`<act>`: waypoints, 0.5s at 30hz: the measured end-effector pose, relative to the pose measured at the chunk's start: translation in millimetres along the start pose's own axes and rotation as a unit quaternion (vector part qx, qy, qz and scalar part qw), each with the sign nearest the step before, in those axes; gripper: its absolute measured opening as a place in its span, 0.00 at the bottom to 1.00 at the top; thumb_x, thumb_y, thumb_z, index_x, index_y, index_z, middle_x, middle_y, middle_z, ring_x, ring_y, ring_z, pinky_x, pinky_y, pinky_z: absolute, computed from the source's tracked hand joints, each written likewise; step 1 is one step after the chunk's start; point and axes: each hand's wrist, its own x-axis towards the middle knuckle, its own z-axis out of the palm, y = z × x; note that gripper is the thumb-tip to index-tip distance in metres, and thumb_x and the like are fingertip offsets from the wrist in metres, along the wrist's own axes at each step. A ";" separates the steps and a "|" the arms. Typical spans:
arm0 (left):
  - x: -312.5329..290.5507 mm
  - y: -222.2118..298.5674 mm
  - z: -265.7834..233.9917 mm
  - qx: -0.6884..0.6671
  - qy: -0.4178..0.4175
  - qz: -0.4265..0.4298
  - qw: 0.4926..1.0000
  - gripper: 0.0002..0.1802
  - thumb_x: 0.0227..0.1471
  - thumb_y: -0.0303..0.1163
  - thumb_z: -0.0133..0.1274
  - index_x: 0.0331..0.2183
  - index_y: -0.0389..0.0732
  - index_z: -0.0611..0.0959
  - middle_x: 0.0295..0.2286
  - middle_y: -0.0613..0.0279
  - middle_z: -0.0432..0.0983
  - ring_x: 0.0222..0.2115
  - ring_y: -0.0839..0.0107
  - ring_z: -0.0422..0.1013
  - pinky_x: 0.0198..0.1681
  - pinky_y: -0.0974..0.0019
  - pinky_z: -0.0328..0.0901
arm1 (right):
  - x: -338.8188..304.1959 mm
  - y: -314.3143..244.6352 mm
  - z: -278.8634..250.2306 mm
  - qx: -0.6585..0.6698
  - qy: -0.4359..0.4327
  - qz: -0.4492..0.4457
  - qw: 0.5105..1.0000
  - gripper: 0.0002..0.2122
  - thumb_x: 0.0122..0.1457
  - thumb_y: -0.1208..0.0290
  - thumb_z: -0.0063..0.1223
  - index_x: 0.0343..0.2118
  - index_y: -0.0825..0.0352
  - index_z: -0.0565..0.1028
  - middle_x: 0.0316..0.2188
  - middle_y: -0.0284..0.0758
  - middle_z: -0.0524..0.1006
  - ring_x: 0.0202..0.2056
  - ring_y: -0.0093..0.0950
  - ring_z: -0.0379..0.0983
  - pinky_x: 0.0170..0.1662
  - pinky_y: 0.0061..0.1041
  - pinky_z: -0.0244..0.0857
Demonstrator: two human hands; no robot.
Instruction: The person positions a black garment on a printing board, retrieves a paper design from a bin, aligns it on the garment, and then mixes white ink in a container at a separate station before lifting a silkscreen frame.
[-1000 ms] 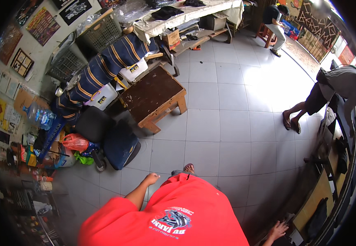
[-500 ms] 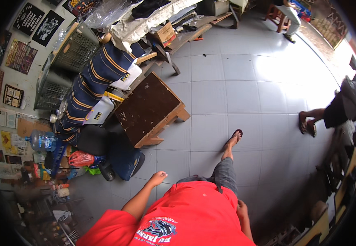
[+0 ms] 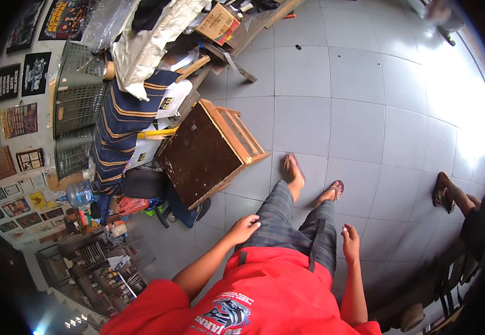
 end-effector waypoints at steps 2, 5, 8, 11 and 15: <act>46.8 20.3 -33.5 0.032 -0.007 0.042 0.999 0.23 0.54 0.39 0.54 0.48 0.34 0.75 0.46 0.46 0.73 0.43 0.58 0.72 0.47 0.60 0.66 | 25.6 -28.4 19.2 -0.070 -0.030 -0.007 0.997 0.17 0.62 0.67 0.49 0.50 0.72 0.71 0.43 0.43 0.76 0.46 0.34 0.73 0.51 0.28 0.63; 147.7 45.2 -135.7 0.100 0.064 0.130 0.984 0.22 0.50 0.36 0.57 0.46 0.35 0.76 0.43 0.49 0.73 0.42 0.58 0.71 0.45 0.60 0.67 | 58.8 -68.5 49.7 -0.212 -0.023 -0.030 0.977 0.16 0.59 0.68 0.51 0.49 0.69 0.72 0.45 0.45 0.74 0.49 0.40 0.70 0.54 0.32 0.61; 263.7 58.4 -273.6 0.220 0.159 0.154 0.950 0.18 0.51 0.32 0.56 0.44 0.37 0.78 0.41 0.50 0.72 0.39 0.59 0.71 0.44 0.60 0.66 | 89.3 -87.6 75.3 -0.272 0.010 -0.040 0.961 0.17 0.57 0.69 0.54 0.48 0.68 0.73 0.48 0.45 0.72 0.52 0.44 0.66 0.56 0.36 0.58; 352.8 52.7 -407.0 0.285 0.267 0.095 0.916 0.19 0.48 0.38 0.58 0.41 0.37 0.79 0.42 0.42 0.71 0.45 0.47 0.67 0.50 0.54 0.62 | 107.0 -124.0 97.4 -0.306 0.054 -0.059 0.949 0.17 0.55 0.70 0.55 0.47 0.67 0.73 0.50 0.45 0.70 0.52 0.44 0.64 0.56 0.38 0.57; 421.2 61.1 -519.6 0.409 0.430 0.084 0.801 0.22 0.46 0.42 0.59 0.40 0.38 0.78 0.43 0.39 0.70 0.45 0.44 0.67 0.48 0.53 0.63 | 123.6 -172.6 116.6 -0.280 0.104 -0.052 0.953 0.14 0.55 0.73 0.53 0.45 0.69 0.73 0.47 0.44 0.70 0.49 0.42 0.65 0.54 0.38 0.57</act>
